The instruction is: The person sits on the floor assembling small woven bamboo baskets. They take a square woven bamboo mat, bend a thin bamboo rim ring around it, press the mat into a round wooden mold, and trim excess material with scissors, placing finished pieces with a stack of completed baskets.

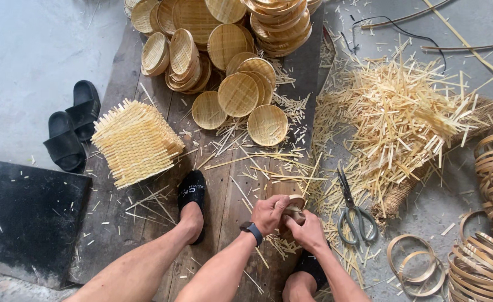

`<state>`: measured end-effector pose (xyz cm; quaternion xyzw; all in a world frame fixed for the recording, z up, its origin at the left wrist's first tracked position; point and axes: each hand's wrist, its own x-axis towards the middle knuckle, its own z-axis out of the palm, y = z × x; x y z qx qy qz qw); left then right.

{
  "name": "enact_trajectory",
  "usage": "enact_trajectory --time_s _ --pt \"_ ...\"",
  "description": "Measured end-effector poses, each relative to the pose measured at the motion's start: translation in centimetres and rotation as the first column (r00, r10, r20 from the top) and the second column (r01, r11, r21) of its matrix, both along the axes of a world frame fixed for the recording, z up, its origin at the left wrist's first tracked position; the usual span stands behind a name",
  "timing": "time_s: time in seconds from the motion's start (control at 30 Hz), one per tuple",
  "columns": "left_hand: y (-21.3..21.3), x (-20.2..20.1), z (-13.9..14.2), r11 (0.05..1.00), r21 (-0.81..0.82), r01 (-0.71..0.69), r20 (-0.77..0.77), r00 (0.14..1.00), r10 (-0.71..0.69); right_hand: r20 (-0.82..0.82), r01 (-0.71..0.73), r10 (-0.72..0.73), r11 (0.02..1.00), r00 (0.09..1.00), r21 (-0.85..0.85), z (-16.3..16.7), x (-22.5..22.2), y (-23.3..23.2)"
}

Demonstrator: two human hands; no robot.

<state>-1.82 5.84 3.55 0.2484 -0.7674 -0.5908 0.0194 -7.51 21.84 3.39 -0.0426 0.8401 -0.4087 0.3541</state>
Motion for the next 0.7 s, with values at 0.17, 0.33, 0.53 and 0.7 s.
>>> enact_trajectory --time_s 0.17,0.33,0.53,0.7 --pt "-1.1 -0.7 -3.4 0.999 -0.010 0.043 0.051 0.998 -0.042 -0.138 -0.096 0.086 0.994 0.987 -0.061 -1.0 -0.8 1.1" --pt "-5.8 -1.5 -8.2 0.998 0.019 -0.063 0.304 0.951 0.055 0.156 -0.001 0.081 0.891 0.984 -0.454 -0.1 -0.9 4.1" --pt "-15.8 -8.3 -2.9 0.966 -0.117 -0.229 0.320 0.912 0.256 0.302 0.252 -0.091 0.792 0.949 -0.556 1.1 -0.8 5.9" --pt "-22.5 -17.3 9.4 0.536 0.804 -0.257 -0.093 0.836 0.540 0.306 0.309 -0.177 0.831 0.935 -0.463 -0.4 -0.4 6.3"
